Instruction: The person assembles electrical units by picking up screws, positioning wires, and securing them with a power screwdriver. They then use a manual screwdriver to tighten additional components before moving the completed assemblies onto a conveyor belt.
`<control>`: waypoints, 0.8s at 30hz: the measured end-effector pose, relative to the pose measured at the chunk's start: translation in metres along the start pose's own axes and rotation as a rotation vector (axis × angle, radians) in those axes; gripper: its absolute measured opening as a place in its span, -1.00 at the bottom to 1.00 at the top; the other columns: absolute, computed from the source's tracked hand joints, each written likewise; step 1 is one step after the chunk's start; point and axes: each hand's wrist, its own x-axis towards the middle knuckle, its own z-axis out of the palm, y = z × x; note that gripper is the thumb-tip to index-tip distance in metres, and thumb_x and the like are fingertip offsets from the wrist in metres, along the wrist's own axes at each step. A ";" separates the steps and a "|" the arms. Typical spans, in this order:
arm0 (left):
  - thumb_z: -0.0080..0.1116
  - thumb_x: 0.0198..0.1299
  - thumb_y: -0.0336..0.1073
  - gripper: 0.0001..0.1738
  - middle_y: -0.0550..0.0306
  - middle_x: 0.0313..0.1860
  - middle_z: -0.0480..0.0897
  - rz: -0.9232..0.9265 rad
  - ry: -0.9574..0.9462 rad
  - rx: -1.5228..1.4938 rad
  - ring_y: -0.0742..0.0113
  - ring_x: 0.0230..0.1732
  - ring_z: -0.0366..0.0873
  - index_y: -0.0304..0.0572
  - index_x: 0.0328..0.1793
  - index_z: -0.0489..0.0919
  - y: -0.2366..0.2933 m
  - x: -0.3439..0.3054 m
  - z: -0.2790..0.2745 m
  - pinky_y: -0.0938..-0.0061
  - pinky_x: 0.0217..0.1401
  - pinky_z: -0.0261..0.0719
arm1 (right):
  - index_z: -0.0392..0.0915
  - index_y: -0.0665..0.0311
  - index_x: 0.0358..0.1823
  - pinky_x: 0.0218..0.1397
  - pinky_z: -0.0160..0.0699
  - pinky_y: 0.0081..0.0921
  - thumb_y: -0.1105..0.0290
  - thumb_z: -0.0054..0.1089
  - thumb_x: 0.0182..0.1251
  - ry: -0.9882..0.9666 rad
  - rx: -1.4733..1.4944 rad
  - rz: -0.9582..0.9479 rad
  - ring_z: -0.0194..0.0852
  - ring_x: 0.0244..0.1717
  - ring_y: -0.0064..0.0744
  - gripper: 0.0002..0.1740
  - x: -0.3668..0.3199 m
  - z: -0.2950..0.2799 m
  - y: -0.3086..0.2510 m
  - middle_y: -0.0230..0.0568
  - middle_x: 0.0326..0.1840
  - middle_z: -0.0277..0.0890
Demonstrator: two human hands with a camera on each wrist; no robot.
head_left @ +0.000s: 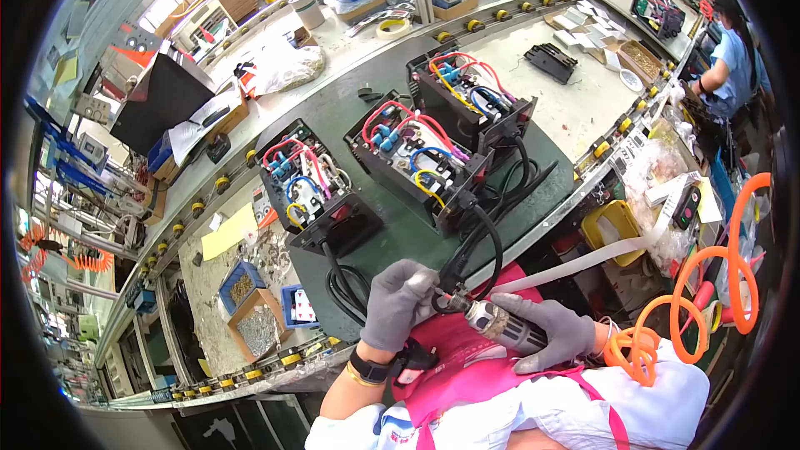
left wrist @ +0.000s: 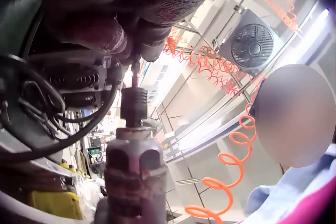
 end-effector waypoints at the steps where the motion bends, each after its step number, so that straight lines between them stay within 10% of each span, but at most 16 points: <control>1: 0.26 0.27 -0.17 -0.74 0.23 -0.46 0.54 0.007 0.013 -0.039 0.58 -0.55 0.42 -0.23 -0.28 0.56 -0.004 0.000 0.005 0.71 -0.55 0.35 | -0.04 0.45 0.51 0.18 0.43 -0.52 0.08 0.50 0.02 0.012 -0.003 -0.023 0.57 0.03 -0.35 0.16 -0.001 0.000 0.001 -0.05 0.12 0.50; 8: 0.30 0.23 -0.16 -0.61 0.17 -0.35 0.57 0.111 -0.096 0.021 0.52 -0.45 0.51 -0.25 0.04 0.51 -0.010 0.002 0.021 0.63 -0.42 0.47 | -0.05 0.46 0.52 0.31 0.31 -0.53 0.20 0.56 -0.01 0.093 0.073 -0.098 0.46 0.17 -0.46 0.17 -0.009 -0.004 0.005 -0.08 0.24 0.44; 11: 0.37 0.12 -0.29 -0.36 0.07 -0.16 0.60 0.275 0.180 0.070 0.43 -0.28 0.58 -0.28 0.29 0.37 -0.014 0.016 0.033 0.52 -0.21 0.57 | -0.04 0.45 0.52 0.37 0.23 -0.52 0.22 0.57 -0.04 0.201 0.131 -0.194 0.37 0.25 -0.47 0.18 -0.013 -0.006 0.005 -0.09 0.30 0.39; 14: 0.41 -0.03 -0.43 -0.12 -0.09 0.10 0.54 0.805 0.380 0.944 0.20 -0.01 0.58 -0.27 0.45 0.24 -0.027 0.045 0.026 0.39 0.07 0.57 | -0.03 0.45 0.52 0.40 0.19 -0.49 0.23 0.58 -0.05 0.287 0.170 -0.255 0.33 0.29 -0.43 0.18 -0.016 -0.011 0.007 -0.08 0.33 0.36; 15: 0.44 -0.11 -0.47 0.01 -0.31 0.32 0.35 0.806 0.342 1.051 -0.23 0.20 0.46 -0.22 0.51 0.16 -0.016 0.048 0.035 0.25 0.21 0.51 | -0.03 0.45 0.52 0.41 0.18 -0.48 0.23 0.58 -0.06 0.304 0.176 -0.260 0.33 0.29 -0.42 0.18 -0.017 -0.012 0.008 -0.07 0.33 0.36; 19: 0.48 -0.19 -0.50 0.13 -0.36 0.51 0.04 0.820 0.567 1.182 -0.31 0.29 0.40 -0.11 0.56 0.08 -0.016 0.082 0.050 0.18 0.22 0.54 | -0.02 0.48 0.51 0.42 0.17 -0.45 0.24 0.58 -0.06 0.342 0.248 -0.273 0.31 0.30 -0.40 0.18 -0.019 -0.016 0.008 -0.04 0.34 0.35; 24: 0.39 -0.19 -0.66 0.13 -0.14 0.51 0.20 0.789 0.440 0.943 0.00 0.39 0.34 -0.07 0.57 0.08 -0.010 0.106 0.029 0.27 0.24 0.56 | -0.02 0.50 0.50 0.44 0.15 -0.44 0.26 0.58 -0.07 0.372 0.339 -0.254 0.28 0.33 -0.40 0.18 -0.024 -0.021 0.020 -0.03 0.36 0.31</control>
